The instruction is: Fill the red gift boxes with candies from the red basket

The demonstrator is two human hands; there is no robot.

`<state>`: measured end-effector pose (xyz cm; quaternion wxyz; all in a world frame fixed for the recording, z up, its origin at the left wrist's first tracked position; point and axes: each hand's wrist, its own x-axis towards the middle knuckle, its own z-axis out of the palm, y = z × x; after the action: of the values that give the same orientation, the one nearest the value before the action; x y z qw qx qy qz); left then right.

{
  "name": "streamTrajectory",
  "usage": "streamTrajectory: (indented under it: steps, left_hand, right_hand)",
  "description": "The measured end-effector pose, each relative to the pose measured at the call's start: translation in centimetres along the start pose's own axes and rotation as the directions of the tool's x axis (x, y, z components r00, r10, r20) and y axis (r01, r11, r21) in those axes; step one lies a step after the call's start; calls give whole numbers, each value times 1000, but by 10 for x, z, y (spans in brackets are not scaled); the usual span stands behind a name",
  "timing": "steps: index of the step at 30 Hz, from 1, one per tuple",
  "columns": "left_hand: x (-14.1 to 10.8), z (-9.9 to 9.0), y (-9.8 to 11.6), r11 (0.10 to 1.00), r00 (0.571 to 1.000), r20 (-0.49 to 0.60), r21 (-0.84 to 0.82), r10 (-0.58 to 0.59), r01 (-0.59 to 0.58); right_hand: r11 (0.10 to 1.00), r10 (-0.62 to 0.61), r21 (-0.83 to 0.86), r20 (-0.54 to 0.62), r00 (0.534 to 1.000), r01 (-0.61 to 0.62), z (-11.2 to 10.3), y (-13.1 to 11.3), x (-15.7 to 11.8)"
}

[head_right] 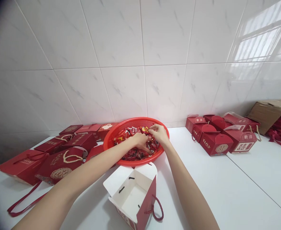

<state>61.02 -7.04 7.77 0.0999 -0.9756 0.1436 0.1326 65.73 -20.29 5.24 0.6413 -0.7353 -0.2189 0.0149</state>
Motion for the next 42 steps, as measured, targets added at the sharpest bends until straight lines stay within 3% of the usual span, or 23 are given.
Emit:
streamTrajectory:
  steps: [3, 10, 16, 22, 26, 29, 33, 39, 42]
  left_hand:
    - [0, 0, 2, 998, 999, 24, -42, 39, -38]
    - [1, -3, 13, 1000, 999, 32, 6, -10, 10]
    - [5, 5, -7, 976, 997, -53, -208, 50, -60]
    - [11, 9, -32, 877, 970, -220, -441, 100, -190]
    - [9, 6, -41, 791, 947, -320, -573, 25, -215]
    - [7, 3, -47, 640, 891, -452, -696, -38, -326]
    - [10, 3, -54, 436, 823, -560, -767, -97, -470]
    - [10, 7, -56, 382, 881, -460, -838, -109, -390]
    - [7, 6, -54, 392, 880, -460, -835, -115, -385]
  right_hand:
    - [999, 28, 29, 8, 1000, -28, 1, 1, 1]
    - [998, 25, 50, -3, 1000, -24, 1, -1, 0]
    - [999, 8, 41, -37, 999, -6, 0, -6, -5]
    - [996, -8, 89, -170, 985, 24, -3, -2, -2]
    - [995, 14, 99, -249, 969, 12, -4, 2, 1]
    - [991, 47, 135, -207, 977, -19, -2, 2, 0]
    - [971, 48, 236, -54, 997, -34, 0, -3, -2]
    - [963, 64, 262, -3, 998, -61, 0, -7, -2]
    - [964, 66, 260, -3, 998, -63, -1, -7, -1]
